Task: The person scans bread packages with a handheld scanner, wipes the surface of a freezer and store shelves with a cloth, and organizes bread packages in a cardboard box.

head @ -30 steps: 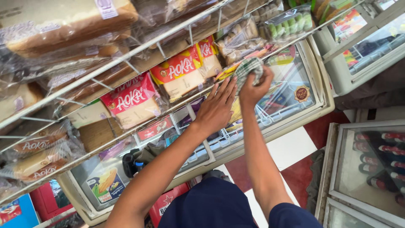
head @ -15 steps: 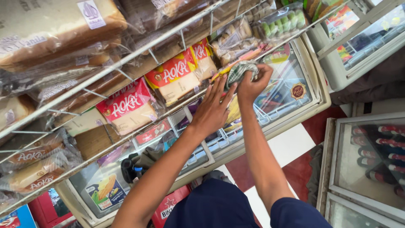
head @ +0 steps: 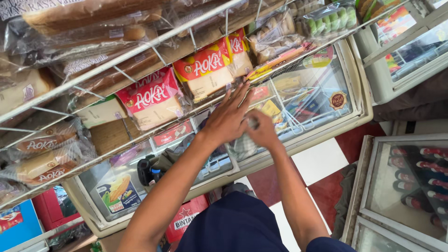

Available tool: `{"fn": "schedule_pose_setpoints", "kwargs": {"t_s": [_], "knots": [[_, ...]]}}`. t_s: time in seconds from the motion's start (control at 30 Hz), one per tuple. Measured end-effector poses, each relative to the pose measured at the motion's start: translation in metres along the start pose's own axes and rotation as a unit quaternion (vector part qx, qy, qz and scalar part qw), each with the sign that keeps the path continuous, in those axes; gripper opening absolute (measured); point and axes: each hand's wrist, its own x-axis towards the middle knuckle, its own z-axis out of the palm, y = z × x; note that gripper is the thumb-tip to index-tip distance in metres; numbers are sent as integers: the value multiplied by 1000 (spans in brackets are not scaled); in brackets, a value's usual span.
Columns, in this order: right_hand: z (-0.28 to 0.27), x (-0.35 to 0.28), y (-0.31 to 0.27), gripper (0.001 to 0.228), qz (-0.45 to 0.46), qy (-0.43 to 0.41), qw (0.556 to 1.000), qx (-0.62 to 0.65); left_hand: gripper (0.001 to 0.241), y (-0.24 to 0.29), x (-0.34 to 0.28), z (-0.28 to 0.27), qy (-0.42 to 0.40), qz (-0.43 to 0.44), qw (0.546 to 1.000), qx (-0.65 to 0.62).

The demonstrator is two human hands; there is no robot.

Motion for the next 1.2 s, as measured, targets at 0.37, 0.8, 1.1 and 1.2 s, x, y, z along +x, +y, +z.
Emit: {"fn": "schedule_pose_setpoints", "kwargs": {"t_s": [0.37,0.8,1.1,1.2], "knots": [[-40,93,14,39,-31,405,912,53,75,20,31,17,18,38,998,43],[-111,121,22,32,-2,498,851,165,80,19,83,31,-2,72,996,60],[-110,161,20,18,18,469,862,191,77,22,122,41,-6,108,988,110],[-126,169,26,14,120,516,839,125,78,24,131,41,-7,111,989,94]]}}
